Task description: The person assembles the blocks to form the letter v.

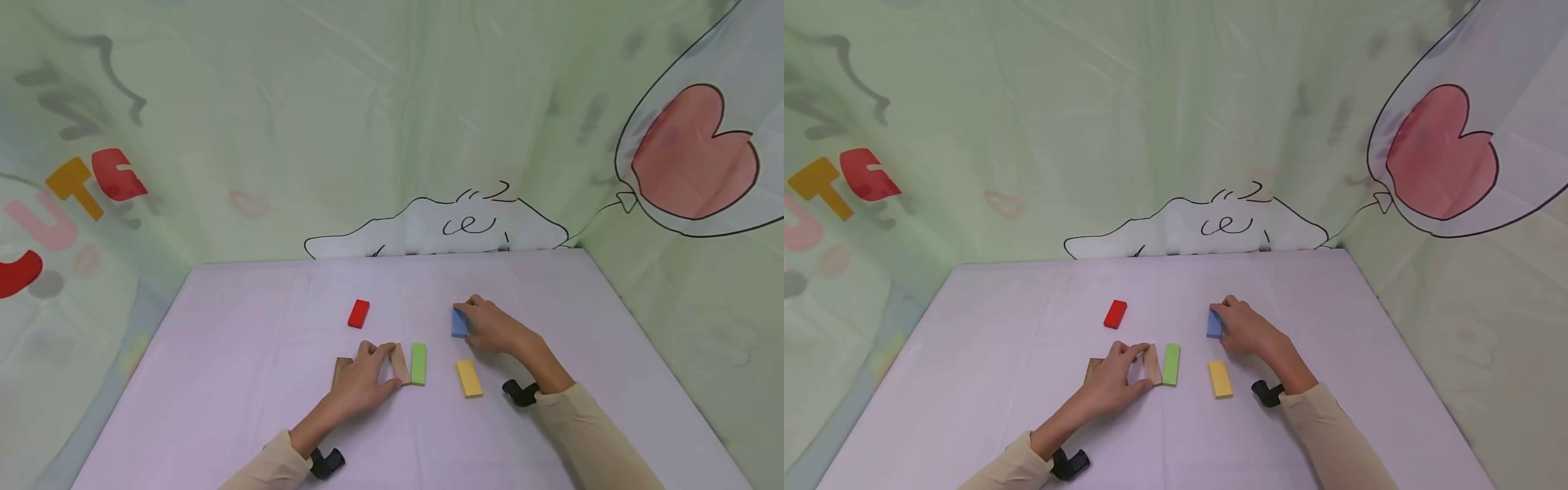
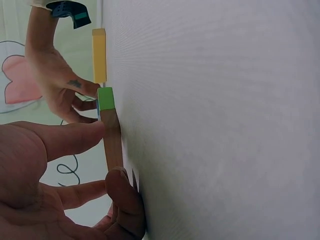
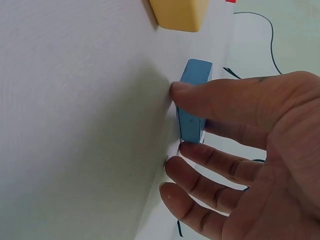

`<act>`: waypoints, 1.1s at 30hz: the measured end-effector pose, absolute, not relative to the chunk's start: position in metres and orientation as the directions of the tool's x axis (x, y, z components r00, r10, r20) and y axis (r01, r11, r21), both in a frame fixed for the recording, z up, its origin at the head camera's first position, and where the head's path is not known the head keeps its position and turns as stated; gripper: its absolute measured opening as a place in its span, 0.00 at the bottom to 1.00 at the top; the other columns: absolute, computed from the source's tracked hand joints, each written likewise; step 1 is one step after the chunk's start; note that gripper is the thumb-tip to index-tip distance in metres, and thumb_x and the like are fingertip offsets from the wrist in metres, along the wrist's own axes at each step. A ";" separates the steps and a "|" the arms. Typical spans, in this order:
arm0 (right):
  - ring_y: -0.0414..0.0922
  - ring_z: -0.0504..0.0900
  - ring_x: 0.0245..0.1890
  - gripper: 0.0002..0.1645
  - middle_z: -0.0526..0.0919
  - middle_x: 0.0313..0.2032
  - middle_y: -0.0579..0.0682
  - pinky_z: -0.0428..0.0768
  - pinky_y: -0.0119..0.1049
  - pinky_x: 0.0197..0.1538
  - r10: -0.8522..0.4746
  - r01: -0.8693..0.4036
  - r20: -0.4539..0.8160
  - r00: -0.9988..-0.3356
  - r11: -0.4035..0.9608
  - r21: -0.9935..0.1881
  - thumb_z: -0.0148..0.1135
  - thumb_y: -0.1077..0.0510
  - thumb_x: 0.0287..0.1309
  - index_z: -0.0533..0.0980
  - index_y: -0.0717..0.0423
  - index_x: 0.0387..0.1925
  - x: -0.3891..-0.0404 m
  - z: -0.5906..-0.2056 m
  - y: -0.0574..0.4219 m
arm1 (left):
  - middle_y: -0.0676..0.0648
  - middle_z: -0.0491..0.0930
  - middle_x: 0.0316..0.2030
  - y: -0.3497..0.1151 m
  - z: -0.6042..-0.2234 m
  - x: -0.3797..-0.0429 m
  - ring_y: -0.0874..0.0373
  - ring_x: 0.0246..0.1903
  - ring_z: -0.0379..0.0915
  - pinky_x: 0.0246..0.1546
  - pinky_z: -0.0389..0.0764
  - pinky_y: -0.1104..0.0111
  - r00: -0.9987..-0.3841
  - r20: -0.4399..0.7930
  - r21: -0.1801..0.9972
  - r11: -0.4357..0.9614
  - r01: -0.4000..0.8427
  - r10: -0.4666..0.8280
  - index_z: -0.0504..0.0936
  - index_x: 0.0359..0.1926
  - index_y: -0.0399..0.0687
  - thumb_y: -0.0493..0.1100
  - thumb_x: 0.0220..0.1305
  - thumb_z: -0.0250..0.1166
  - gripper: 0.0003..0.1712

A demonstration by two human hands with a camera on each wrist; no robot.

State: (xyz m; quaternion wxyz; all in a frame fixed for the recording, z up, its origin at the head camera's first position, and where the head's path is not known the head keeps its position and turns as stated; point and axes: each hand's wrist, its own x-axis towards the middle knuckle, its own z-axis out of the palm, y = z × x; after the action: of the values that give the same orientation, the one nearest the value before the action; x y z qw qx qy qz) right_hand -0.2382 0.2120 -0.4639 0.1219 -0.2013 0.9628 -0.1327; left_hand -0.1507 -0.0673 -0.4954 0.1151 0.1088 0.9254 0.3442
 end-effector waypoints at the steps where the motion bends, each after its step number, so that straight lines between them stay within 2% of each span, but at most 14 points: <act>1: 0.60 0.78 0.62 0.41 0.75 0.65 0.66 0.81 0.57 0.65 -0.417 -0.353 -0.183 -0.890 0.885 -0.303 0.74 0.63 0.61 0.70 0.64 0.73 -0.238 -0.464 0.212 | 0.38 0.71 0.55 -0.067 -0.495 -0.151 0.57 0.23 0.63 0.25 0.65 0.69 -0.950 -0.137 0.664 0.738 0.122 0.281 0.72 0.75 0.48 0.44 0.66 0.73 0.39; 9: 0.60 0.80 0.59 0.40 0.77 0.63 0.67 0.82 0.56 0.63 -0.407 -0.353 -0.154 -0.900 0.890 -0.290 0.76 0.63 0.58 0.71 0.66 0.71 -0.239 -0.463 0.211 | 0.38 0.71 0.55 -0.068 -0.495 -0.152 0.57 0.24 0.63 0.25 0.66 0.69 -0.948 -0.137 0.671 0.731 0.126 0.288 0.71 0.75 0.47 0.44 0.66 0.73 0.39; 18: 0.57 0.81 0.56 0.41 0.78 0.59 0.65 0.83 0.55 0.61 -0.413 -0.351 -0.144 -0.899 0.877 -0.328 0.78 0.61 0.55 0.72 0.65 0.69 -0.238 -0.464 0.207 | 0.38 0.71 0.55 -0.068 -0.496 -0.151 0.56 0.24 0.64 0.25 0.66 0.69 -0.947 -0.139 0.668 0.734 0.126 0.289 0.71 0.76 0.48 0.44 0.67 0.73 0.39; 33: 0.55 0.81 0.57 0.41 0.79 0.60 0.62 0.82 0.54 0.63 -0.437 -0.372 -0.136 -0.889 0.864 -0.340 0.78 0.58 0.57 0.72 0.63 0.70 -0.241 -0.468 0.190 | 0.38 0.71 0.56 -0.069 -0.497 -0.152 0.56 0.26 0.67 0.26 0.67 0.69 -0.946 -0.147 0.659 0.742 0.123 0.288 0.71 0.76 0.49 0.46 0.67 0.73 0.39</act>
State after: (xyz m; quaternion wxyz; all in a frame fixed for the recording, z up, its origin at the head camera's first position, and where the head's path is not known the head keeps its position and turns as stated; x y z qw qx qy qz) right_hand -0.2409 0.1895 -0.4677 0.1049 -0.2108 0.9596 -0.1542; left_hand -0.1523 -0.0694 -0.4973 0.1205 0.1109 0.9254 0.3417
